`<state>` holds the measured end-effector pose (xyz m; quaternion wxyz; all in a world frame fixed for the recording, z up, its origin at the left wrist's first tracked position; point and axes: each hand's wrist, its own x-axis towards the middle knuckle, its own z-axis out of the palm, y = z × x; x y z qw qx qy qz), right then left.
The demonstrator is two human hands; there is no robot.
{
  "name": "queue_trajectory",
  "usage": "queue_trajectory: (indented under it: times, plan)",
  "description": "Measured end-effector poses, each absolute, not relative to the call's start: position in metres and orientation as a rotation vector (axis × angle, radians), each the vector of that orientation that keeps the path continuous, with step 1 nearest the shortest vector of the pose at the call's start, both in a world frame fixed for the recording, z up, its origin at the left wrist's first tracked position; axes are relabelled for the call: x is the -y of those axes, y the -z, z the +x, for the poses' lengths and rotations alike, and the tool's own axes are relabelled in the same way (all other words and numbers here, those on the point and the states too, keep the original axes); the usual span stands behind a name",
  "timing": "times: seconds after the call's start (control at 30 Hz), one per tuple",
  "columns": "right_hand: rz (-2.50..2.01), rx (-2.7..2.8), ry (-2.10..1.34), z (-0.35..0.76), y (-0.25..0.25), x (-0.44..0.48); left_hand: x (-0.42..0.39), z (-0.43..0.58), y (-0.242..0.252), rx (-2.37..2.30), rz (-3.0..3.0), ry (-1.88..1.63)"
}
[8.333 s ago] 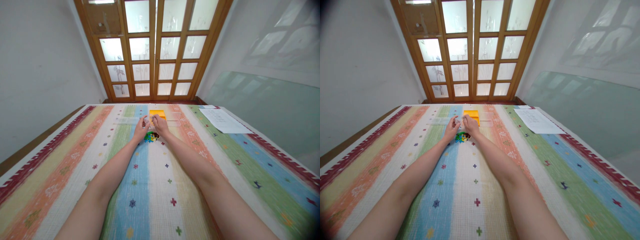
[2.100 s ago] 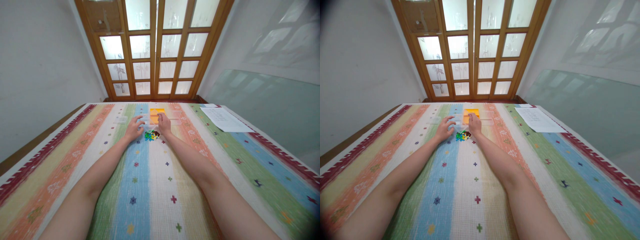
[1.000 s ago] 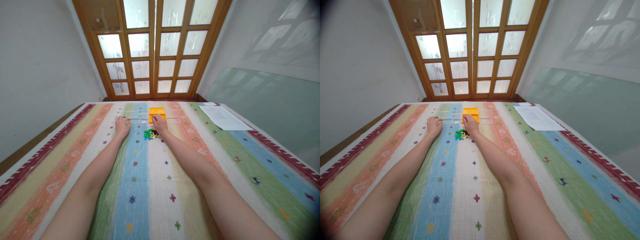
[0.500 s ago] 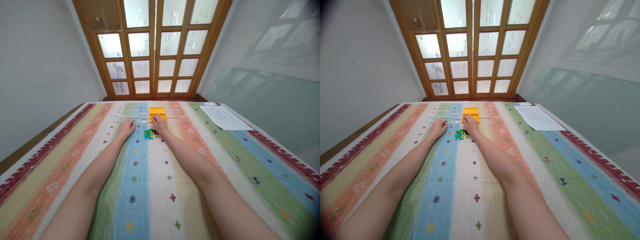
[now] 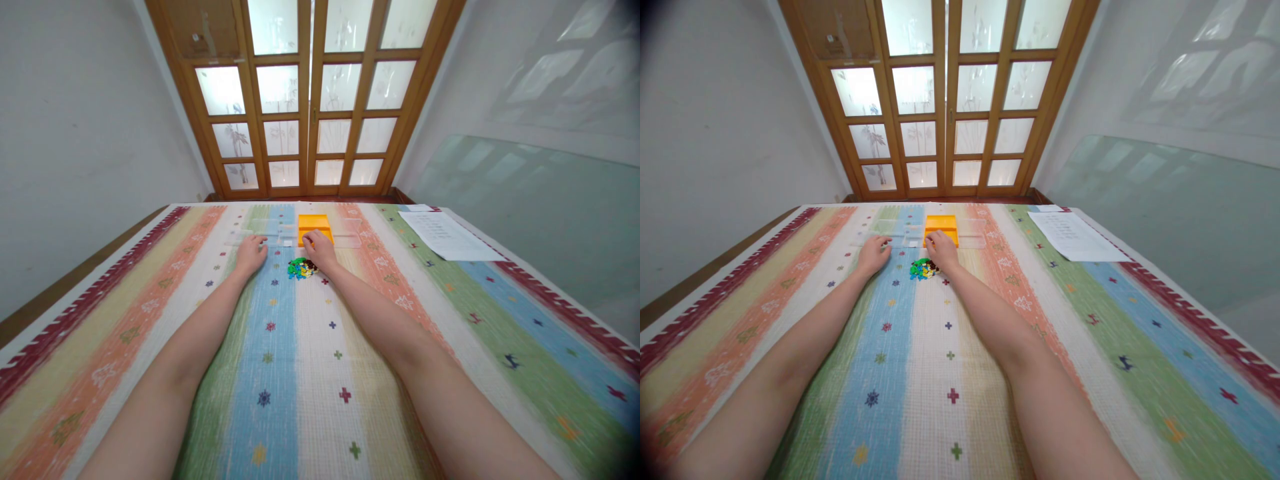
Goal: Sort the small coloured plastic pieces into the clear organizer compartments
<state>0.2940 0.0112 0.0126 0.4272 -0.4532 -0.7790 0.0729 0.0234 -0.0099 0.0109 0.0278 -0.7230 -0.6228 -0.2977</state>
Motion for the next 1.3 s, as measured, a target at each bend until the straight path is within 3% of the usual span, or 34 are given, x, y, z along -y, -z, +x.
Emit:
queue_trajectory:
  times: [0.43, 1.3]
  plan:
    - [-1.135, 1.975, -0.161, 0.294, -0.008, -0.014, -0.011, -0.058, 0.000, 2.184, -2.100, 0.490]
    - [-1.153, 2.006, -0.154, 0.292, -0.008, -0.014, 0.011, -0.059, -0.020, 2.427, -1.625, 0.761]
